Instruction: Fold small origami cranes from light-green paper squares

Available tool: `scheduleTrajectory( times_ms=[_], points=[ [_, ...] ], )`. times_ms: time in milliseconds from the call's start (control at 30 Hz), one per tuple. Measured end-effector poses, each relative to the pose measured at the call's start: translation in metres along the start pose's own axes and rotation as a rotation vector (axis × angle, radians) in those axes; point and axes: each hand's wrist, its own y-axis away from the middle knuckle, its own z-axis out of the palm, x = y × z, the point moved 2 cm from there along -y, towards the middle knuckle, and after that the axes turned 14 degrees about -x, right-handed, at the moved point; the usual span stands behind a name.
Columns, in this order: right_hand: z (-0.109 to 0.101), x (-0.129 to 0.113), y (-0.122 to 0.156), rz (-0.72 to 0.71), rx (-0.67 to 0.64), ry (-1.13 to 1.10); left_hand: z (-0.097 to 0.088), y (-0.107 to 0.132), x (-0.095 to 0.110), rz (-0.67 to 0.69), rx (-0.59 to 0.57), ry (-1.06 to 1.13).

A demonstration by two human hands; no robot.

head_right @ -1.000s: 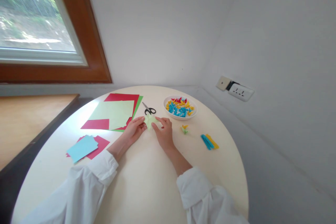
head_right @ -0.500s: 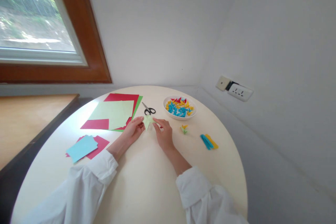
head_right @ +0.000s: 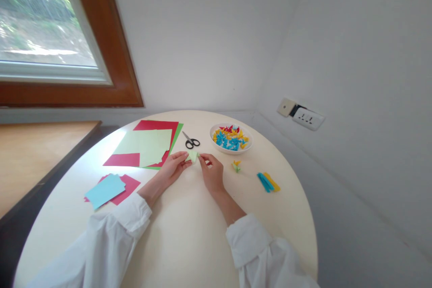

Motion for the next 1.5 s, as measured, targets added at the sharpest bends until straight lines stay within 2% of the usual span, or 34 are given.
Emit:
scheduleTrajectory(
  times_ms=[233, 500, 667, 867, 1100, 1500],
  points=[
    [0.002, 0.004, -0.001, 0.013, -0.01, -0.038, 0.003, 0.002, 0.0, 0.04, 0.013, -0.091],
    [0.005, 0.009, -0.002, 0.038, -0.041, -0.223, 0.001, 0.0, 0.001, 0.15, 0.153, -0.302],
    [0.006, 0.009, -0.002, 0.057, -0.046, -0.271, 0.003, 0.001, 0.001, 0.136, 0.148, -0.329],
    [0.004, 0.006, -0.001, 0.029, -0.025, -0.245, -0.002, -0.001, -0.002, 0.105, 0.143, -0.302],
    [0.001, 0.0, 0.001, -0.01, 0.004, -0.059, -0.004, -0.003, -0.002, 0.097, 0.134, -0.238],
    [0.0, -0.001, 0.001, -0.039, 0.012, -0.019, -0.004, -0.003, -0.002, 0.087, 0.087, -0.196]
  ],
)
